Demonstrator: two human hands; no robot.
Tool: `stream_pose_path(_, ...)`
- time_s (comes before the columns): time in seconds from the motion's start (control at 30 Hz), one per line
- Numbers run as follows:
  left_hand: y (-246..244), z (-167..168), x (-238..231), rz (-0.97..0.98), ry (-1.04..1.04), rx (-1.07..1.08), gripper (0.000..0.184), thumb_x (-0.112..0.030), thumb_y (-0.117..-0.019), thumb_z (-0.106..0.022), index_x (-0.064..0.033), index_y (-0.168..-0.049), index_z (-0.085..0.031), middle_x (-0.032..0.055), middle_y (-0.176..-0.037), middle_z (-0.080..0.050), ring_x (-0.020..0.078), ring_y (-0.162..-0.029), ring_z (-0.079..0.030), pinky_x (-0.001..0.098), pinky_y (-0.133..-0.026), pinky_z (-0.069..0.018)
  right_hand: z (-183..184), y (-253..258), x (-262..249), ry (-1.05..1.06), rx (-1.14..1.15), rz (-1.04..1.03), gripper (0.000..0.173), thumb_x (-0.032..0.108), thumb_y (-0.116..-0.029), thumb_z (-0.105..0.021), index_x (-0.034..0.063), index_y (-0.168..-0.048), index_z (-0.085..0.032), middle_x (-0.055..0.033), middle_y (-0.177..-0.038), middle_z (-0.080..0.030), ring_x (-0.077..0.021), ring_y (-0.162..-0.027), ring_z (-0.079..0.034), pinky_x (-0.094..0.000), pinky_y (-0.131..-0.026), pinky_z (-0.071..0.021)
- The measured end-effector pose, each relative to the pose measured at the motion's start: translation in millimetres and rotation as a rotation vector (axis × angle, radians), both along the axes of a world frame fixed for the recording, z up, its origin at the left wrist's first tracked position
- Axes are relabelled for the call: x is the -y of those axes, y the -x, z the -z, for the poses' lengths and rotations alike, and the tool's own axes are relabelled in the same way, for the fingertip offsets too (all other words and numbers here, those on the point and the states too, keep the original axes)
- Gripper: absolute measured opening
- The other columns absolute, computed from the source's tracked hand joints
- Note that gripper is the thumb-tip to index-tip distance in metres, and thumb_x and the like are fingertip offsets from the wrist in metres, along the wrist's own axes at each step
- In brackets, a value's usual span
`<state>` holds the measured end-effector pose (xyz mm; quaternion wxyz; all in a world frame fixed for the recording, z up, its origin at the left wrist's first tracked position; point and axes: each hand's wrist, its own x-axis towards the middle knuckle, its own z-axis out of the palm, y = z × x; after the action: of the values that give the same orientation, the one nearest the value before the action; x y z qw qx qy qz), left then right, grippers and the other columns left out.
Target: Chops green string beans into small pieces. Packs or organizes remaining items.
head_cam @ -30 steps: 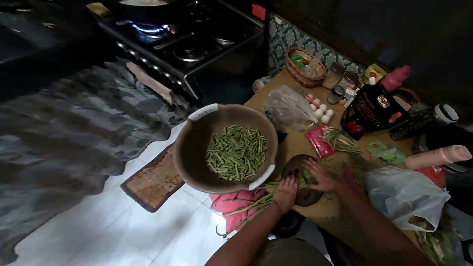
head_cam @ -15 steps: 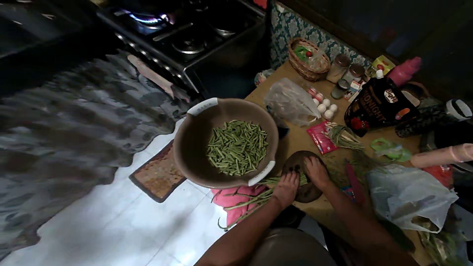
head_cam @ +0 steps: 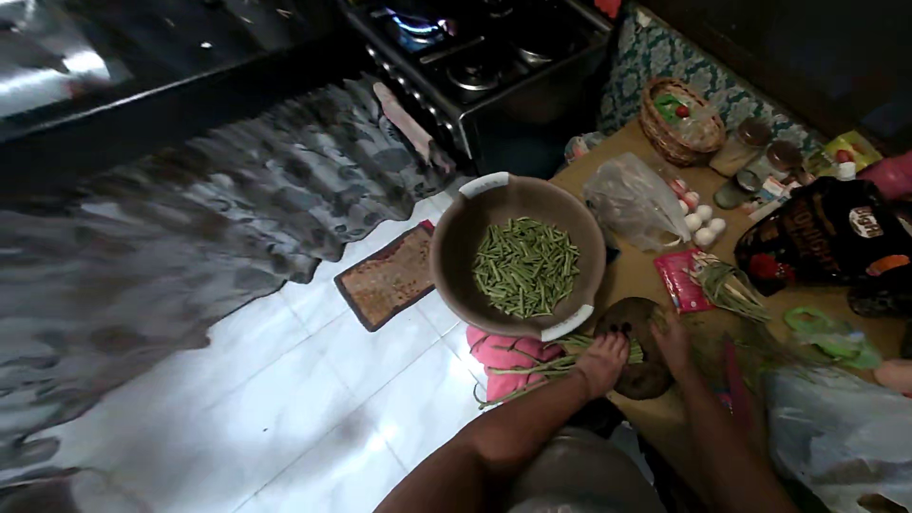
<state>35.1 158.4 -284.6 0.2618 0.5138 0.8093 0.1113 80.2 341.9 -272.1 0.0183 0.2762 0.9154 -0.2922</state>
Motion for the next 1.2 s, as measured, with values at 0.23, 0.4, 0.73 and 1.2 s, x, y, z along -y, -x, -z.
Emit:
stream_pose_path(0.23,0,2,0,0.013,-0.016,-0.010,0.053,-0.023,-0.1112,-0.040,0.0077,-0.154,-0.034,0.0271,-0.160,-0.037,0.0419,-0.148,-0.038,0.0538,-0.119,-0.0314,-19,19,15,-0.114,0.309,0.034,0.052,0.010,-0.0989,-0.063,-0.0050,-0.146,-0.047,-0.0305,-0.145,-0.051,-0.0443,-0.133,-0.054,-0.0535,-0.110,-0.0460)
stream_pose_path(0.4,1,2,2,0.020,-0.026,-0.001,0.053,-0.022,-0.1112,-0.040,0.0081,-0.154,-0.033,0.0271,-0.160,-0.036,0.0415,-0.149,-0.037,0.0534,-0.120,-0.0308,-26,18,3,0.219,0.123,0.297,0.051,0.012,-0.0991,-0.065,-0.0065,-0.143,-0.049,-0.0282,-0.131,-0.061,-0.0351,-0.118,-0.063,-0.0486,-0.102,-0.0503)
stream_pose_path(0.73,0,4,0,0.022,-0.025,0.046,0.054,-0.019,-0.1097,-0.044,0.0088,-0.155,-0.033,0.0284,-0.161,-0.034,0.0431,-0.149,-0.035,0.0545,-0.120,-0.0299,-149,98,89,0.742,-0.180,-0.031,0.075,0.022,-0.0984,-0.069,0.0166,-0.160,-0.027,-0.0155,-0.154,-0.045,-0.0283,-0.126,-0.059,-0.0473,-0.097,-0.0550)
stream_pose_path(1.2,0,-3,-24,0.044,0.054,-0.011,0.053,-0.022,-0.1119,-0.038,0.0073,-0.156,-0.030,0.0271,-0.163,-0.031,0.0420,-0.151,-0.032,0.0541,-0.121,-0.0280,-36,-178,-25,0.044,0.302,0.362,0.063,0.030,-0.0989,-0.069,-0.0050,-0.147,-0.048,-0.0308,-0.146,-0.051,-0.0435,-0.134,-0.052,-0.0565,-0.112,-0.0424)
